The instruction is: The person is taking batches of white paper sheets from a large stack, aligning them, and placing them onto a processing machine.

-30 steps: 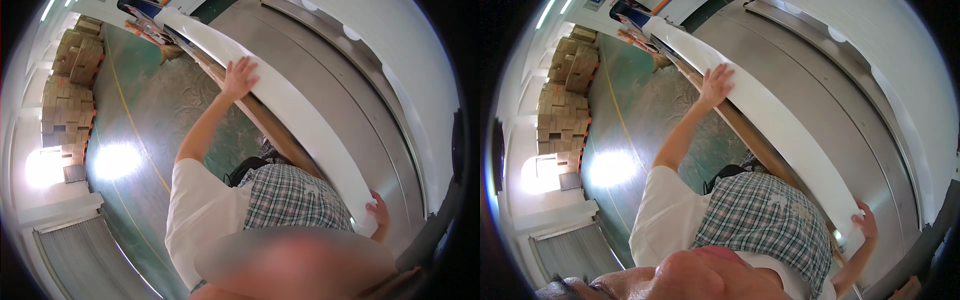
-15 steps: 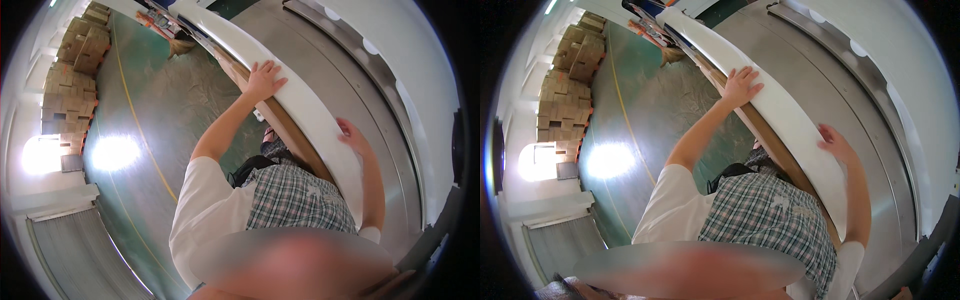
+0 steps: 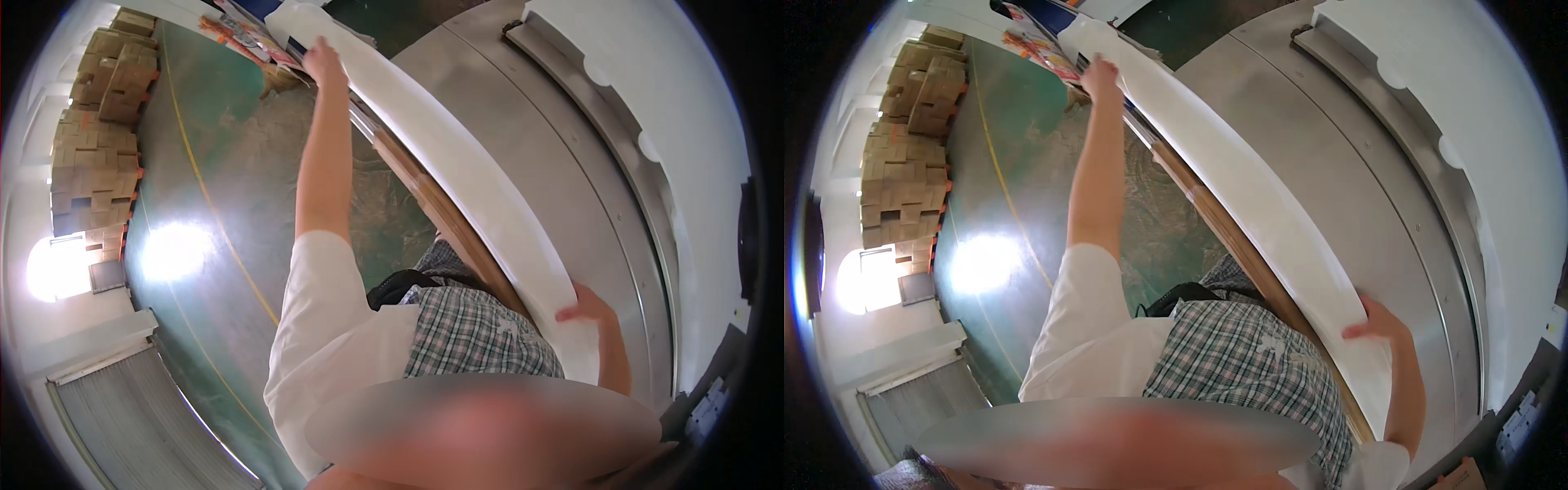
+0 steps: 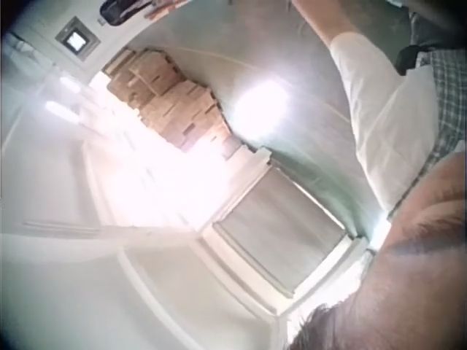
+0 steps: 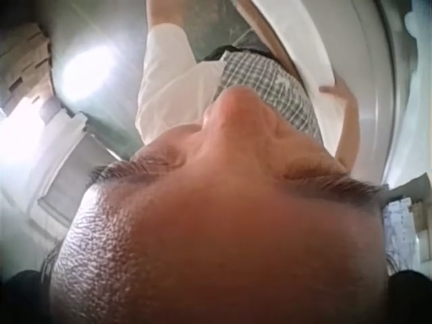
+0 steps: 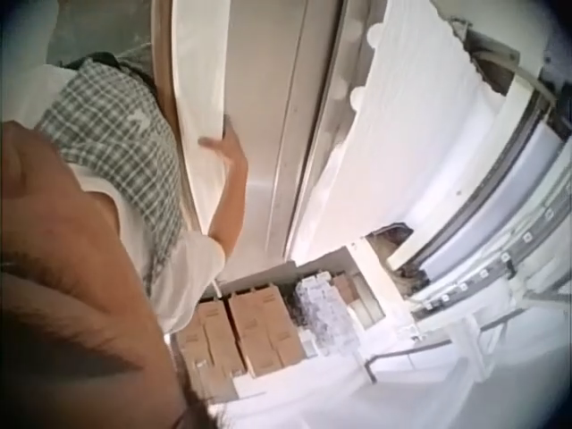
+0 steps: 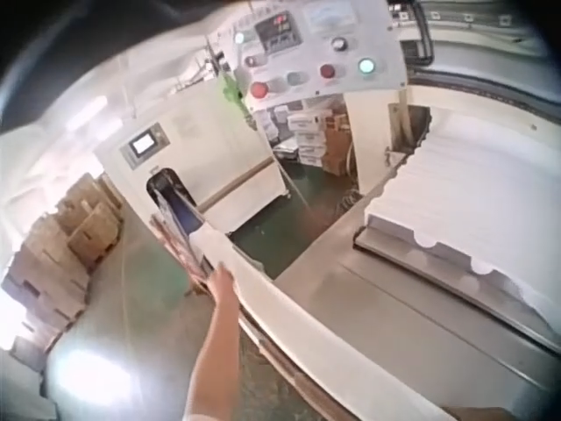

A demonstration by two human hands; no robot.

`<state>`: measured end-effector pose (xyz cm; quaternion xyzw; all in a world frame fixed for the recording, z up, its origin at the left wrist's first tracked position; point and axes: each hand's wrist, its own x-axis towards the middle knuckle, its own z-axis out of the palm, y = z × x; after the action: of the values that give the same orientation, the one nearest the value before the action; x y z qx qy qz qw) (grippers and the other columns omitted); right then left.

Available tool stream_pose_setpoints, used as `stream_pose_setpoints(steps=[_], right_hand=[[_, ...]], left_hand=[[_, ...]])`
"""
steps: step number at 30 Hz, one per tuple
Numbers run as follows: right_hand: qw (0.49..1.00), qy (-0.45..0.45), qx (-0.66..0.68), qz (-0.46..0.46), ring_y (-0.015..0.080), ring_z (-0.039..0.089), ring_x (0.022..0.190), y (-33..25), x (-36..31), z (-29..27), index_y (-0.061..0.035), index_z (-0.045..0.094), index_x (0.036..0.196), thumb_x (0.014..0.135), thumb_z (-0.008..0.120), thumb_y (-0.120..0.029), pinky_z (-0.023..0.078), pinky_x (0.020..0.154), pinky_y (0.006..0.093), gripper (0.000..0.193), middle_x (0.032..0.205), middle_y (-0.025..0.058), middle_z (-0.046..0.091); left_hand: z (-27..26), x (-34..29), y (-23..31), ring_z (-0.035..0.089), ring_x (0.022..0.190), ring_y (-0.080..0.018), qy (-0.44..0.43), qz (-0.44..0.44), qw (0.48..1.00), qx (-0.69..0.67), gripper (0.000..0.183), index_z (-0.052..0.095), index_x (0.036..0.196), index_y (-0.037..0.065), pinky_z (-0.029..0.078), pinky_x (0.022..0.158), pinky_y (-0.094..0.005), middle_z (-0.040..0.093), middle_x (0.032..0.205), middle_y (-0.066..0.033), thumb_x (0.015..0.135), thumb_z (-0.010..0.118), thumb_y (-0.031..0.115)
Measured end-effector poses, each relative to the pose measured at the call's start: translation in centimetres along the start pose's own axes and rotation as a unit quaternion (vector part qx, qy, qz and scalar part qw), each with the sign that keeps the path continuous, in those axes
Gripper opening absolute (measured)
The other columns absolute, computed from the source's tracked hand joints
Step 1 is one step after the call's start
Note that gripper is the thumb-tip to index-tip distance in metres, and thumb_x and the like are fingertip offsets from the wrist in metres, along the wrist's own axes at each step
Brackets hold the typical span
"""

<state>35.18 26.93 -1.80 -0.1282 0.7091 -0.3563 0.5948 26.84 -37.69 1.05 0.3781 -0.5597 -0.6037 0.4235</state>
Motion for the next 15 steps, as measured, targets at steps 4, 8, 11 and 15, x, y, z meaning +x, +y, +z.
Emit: stream_pose_setpoints(steps=[4,8,11,15], right_hand=[[0.996,-0.007,0.012,0.091,0.0213,0.045,0.112,5.0,-4.8,-1.3,-0.0042,0.038,0.128,0.046,0.083,-0.012,0.034,0.096,0.034,0.095,0.119,0.01,0.052],[0.982,-0.005,0.07,0.176,0.0224,0.047,0.109,9.0,-9.1,-2.0,-0.0023,0.042,0.124,0.044,0.083,-0.008,0.034,0.095,0.0336,0.09,0.115,0.0098,0.054],[0.975,0.01,0.076,0.208,0.0226,0.048,0.107,10.5,-9.9,-2.1,-0.0027,0.045,0.119,0.042,0.083,-0.005,0.034,0.095,0.0332,0.087,0.112,0.0086,0.055],[0.965,0.003,0.103,0.24,0.0223,0.05,0.103,10.2,-9.7,-2.1,-0.0035,0.047,0.114,0.041,0.083,-0.004,0.036,0.092,0.0328,0.081,0.107,0.008,0.057]], left_hand=[[1.8,6.2,-1.0,0.051,0.069,-0.0185,0.091,-0.159,0.959,-0.218,0.033,0.05,0.097,0.007,0.04,0.053,-0.0321,0.053,0.084,-0.0081,0.082,0.05,0.036],[1.8,11.9,-4.0,0.054,0.081,-0.0249,0.072,-0.156,0.962,-0.212,0.034,0.049,0.099,0.006,0.044,0.062,-0.0407,0.055,0.088,-0.0075,0.08,0.053,0.033],[2.9,15.2,-4.7,0.056,0.078,-0.0247,0.058,-0.126,0.98,-0.145,0.031,0.049,0.099,0.005,0.045,0.061,-0.0385,0.056,0.087,-0.0085,0.076,0.055,0.023],[1.9,20.0,-4.6,0.058,0.073,-0.0242,0.044,-0.049,0.998,-0.023,0.035,0.047,0.1,0.003,0.046,0.059,-0.0341,0.058,0.085,-0.0106,0.067,0.061,0.004]])
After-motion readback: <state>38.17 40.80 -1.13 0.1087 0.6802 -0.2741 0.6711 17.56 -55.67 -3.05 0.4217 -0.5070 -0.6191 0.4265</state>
